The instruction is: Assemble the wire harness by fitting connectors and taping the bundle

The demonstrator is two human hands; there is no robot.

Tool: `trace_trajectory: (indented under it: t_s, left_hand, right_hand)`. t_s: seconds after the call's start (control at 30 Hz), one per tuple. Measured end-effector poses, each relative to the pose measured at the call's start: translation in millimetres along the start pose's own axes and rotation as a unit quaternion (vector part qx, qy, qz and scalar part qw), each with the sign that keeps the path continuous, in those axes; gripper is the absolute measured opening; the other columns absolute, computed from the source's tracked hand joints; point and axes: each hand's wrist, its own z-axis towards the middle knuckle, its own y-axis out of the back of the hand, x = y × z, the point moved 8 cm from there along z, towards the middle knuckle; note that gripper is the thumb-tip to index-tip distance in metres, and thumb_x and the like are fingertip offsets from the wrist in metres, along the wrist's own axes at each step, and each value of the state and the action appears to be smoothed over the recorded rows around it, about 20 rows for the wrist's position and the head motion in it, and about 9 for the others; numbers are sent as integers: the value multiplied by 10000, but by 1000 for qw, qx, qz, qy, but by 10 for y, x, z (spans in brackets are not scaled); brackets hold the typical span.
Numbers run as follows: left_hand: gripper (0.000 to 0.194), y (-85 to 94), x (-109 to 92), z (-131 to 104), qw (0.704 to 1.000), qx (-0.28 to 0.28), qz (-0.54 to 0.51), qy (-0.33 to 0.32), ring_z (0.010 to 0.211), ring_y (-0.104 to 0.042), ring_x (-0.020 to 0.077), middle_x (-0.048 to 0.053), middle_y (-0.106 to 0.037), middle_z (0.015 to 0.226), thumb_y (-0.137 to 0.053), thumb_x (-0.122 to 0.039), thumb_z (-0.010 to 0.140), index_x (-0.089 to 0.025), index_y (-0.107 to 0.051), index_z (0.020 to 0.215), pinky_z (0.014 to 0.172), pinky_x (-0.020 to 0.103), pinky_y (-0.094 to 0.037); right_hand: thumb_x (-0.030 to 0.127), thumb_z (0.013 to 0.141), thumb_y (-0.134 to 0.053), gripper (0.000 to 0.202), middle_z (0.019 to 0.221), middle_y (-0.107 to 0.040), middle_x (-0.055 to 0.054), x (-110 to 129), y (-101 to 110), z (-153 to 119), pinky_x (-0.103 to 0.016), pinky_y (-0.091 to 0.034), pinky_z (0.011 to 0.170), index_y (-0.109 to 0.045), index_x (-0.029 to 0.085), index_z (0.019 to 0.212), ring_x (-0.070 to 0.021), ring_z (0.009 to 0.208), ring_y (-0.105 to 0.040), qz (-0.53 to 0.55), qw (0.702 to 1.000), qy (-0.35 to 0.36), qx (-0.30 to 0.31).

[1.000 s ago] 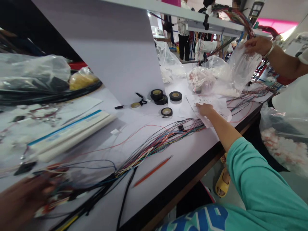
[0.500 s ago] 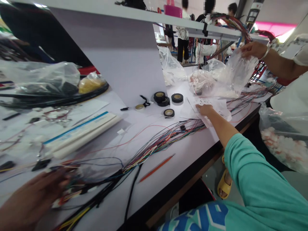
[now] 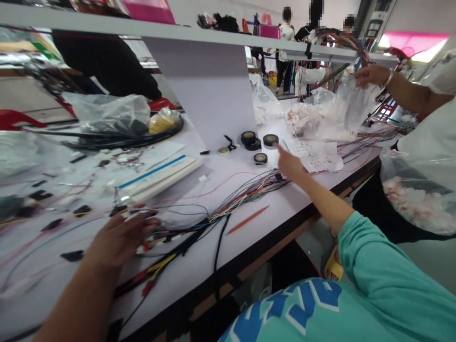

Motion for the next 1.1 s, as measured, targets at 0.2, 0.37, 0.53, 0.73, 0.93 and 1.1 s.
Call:
trace_trajectory:
  t_s: [0.2,0.37,0.53,0.73,0.93,1.1]
  left_hand:
    - [167,-112,-113,-174,998,7,-54,18,444,-565,91,-77,-614,508,-609,-100,514,-202,-526,618,444,184,-502]
    - [117,-89,-117,-171,997,13,-74,1,447,-580,107,-52,-624,531,-574,-128,564,-193,-558,660,428,199,-495]
    - [129,-108,-175,-271,997,-10,-72,14,418,-553,83,-59,-604,506,-553,-62,585,-184,-541,626,423,175,-478]
    - [115,-88,-148,-217,998,-3,-60,13,429,-543,85,-47,-603,538,-554,-58,620,-170,-534,642,452,193,-459]
    - [98,-33,-73,-106,999,20,-45,7,478,-538,103,-33,-619,585,-574,-89,646,-179,-537,635,512,236,-458]
    - [58,-22,-51,-100,998,26,-46,18,483,-525,110,-26,-626,590,-579,-139,693,-175,-558,652,538,258,-460]
  right_hand:
    - [167,881,-379,420,1176,-596,-58,1751,-508,-804,-300,-499,736,-453,235,1289,-194,1071,-556,25,919,386,81]
    - [125,893,-369,342,1118,-607,-65,2300,-693,-858,-309,-463,790,-522,208,1188,-184,1042,-546,18,886,460,51]
    - [160,907,-368,313,1107,-612,-62,2394,-831,-820,-338,-417,847,-557,200,1153,-195,1067,-513,6,893,448,35]
    - [148,890,-386,318,1090,-625,-62,2361,-849,-824,-331,-407,793,-572,209,1141,-198,1032,-515,12,893,449,31]
    - [173,889,-402,297,1068,-635,-48,2350,-874,-789,-312,-387,747,-598,222,1106,-193,1003,-526,35,895,444,20]
    - [174,886,-405,295,1053,-641,-43,2355,-894,-781,-294,-385,729,-608,225,1093,-186,990,-538,34,891,452,16]
